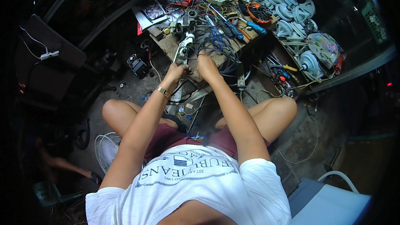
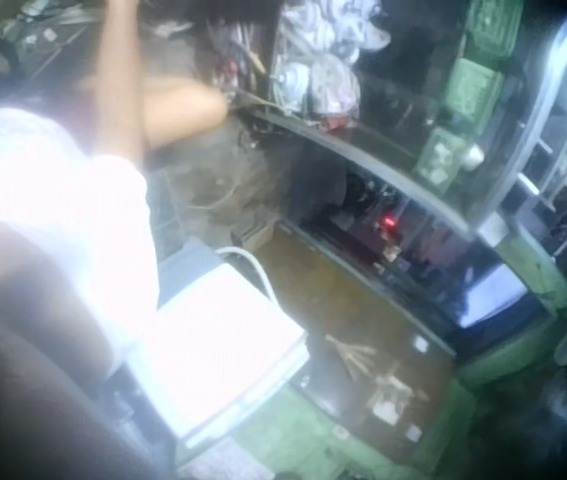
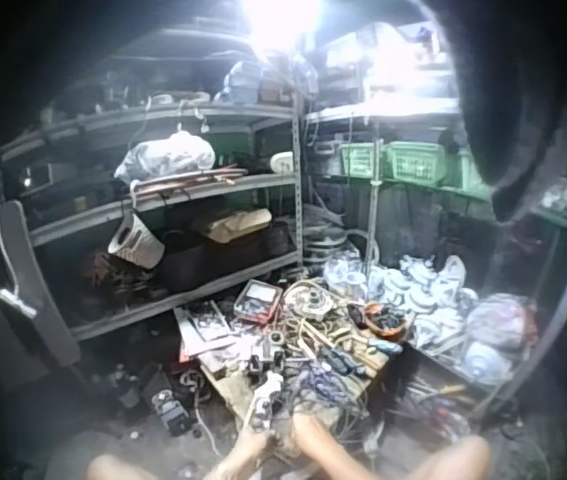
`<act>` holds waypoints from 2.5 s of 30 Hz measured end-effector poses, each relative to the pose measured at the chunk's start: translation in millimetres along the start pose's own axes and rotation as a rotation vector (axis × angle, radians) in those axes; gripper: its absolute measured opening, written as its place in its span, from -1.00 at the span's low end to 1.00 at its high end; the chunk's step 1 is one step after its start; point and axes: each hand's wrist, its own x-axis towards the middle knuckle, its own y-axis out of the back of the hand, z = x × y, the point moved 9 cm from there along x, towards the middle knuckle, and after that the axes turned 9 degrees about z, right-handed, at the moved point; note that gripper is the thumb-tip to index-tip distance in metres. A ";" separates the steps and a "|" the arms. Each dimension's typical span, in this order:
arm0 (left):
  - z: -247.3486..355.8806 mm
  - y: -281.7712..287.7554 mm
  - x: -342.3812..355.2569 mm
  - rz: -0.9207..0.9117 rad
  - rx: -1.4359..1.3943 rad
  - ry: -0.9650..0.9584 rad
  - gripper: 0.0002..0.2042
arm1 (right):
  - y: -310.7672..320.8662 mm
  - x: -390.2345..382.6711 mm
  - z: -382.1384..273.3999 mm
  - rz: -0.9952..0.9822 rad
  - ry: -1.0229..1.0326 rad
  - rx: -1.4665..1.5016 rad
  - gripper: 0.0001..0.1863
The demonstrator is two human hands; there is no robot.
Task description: The person uses a screwdriver and pliers to disassemble a white handheld appliance, handling the internal wiring and plastic housing while sitting on the floor.
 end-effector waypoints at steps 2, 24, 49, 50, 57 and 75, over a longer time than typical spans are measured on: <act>-1.4 4.1 0.7 -0.027 0.063 0.045 -0.90 | -9.5 2.3 10.3 -0.039 -0.008 0.011 -0.74; -15.5 -23.8 -0.2 -0.130 -0.456 0.221 -0.79 | -52.3 9.4 15.1 -0.461 0.117 -0.268 -0.73; -46.8 -30.8 1.4 -0.156 -0.352 0.429 -0.88 | -26.7 -13.1 -23.2 -0.291 0.470 -0.581 -0.23; -45.6 -32.2 -0.3 -0.167 -0.383 0.426 -0.88 | -24.7 -14.0 -24.6 -0.300 0.462 -0.593 -0.21; -32.4 -33.8 -2.2 -0.161 -0.430 0.379 -0.84 | 28.8 -21.6 -12.8 -0.028 0.410 0.011 -0.26; -33.1 -36.9 3.9 -0.050 -0.434 0.279 -0.89 | -171.3 -148.2 90.6 0.143 -1.128 2.149 -0.07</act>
